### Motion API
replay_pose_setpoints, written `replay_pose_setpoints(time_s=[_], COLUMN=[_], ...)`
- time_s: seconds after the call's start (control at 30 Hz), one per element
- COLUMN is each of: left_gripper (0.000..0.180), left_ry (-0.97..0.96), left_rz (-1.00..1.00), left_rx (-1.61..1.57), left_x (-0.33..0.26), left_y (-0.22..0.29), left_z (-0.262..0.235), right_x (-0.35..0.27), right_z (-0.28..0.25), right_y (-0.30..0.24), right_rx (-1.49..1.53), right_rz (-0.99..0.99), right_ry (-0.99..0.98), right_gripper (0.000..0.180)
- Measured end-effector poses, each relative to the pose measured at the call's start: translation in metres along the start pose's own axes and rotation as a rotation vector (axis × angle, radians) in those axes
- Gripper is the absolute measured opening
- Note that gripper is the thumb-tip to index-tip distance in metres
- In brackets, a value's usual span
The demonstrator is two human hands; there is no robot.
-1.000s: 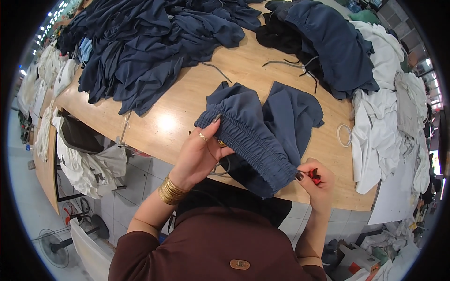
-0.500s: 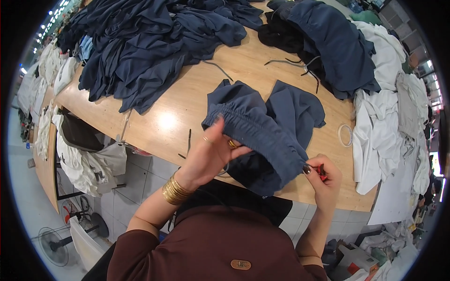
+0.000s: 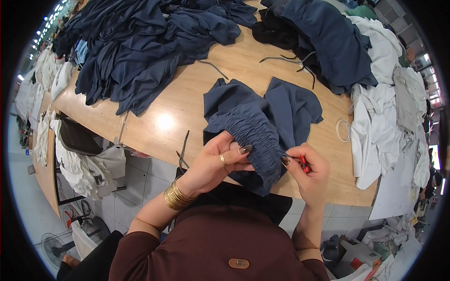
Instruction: Trimming loose threads and inspecting seams of blue elastic-waist shorts using thread snips.
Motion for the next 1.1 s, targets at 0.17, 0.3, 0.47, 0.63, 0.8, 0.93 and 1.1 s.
replay_pose_setpoints(time_s=[0.17, 0.3, 0.47, 0.63, 0.8, 0.93, 1.1], left_gripper=[0.047, 0.049, 0.026, 0.026, 0.025, 0.026, 0.042], left_ry=[-0.089, -0.147, -0.047, 0.043, 0.066, 0.088, 0.215], left_rz=[0.072, 0.120, 0.020, -0.025, 0.057, 0.250, 0.274], left_rx=[-0.079, 0.404, 0.611, 0.376, 0.181, -0.025, 0.333], left_x=[0.003, 0.007, 0.009, 0.007, 0.008, 0.008, 0.018], left_y=[0.002, -0.011, -0.023, -0.013, -0.001, 0.027, 0.019], left_z=[0.005, 0.019, 0.005, 0.007, -0.008, -0.022, -0.040], right_x=[0.006, 0.029, 0.071, 0.097, 0.105, 0.082, 0.078], right_z=[0.007, 0.013, 0.009, 0.021, 0.025, 0.036, 0.027], right_y=[0.001, -0.006, -0.018, -0.005, 0.003, 0.006, 0.014], right_rx=[0.105, 0.245, 0.272, 0.266, 0.246, 0.045, 0.096], right_rz=[0.083, 0.082, 0.059, 0.029, -0.056, -0.028, 0.053], right_ry=[0.065, 0.163, 0.203, 0.135, 0.171, -0.186, -0.027], right_gripper=[0.007, 0.006, 0.006, 0.011, 0.018, 0.029, 0.018])
Point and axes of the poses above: each hand's wrist, its own x-axis towards the middle knuckle, its own z-axis out of the palm, y = z × x, the point moved 7 cm from there along x, towards the middle knuckle, and after that the axes turned 9 degrees about -z, right-handed, at the moved point
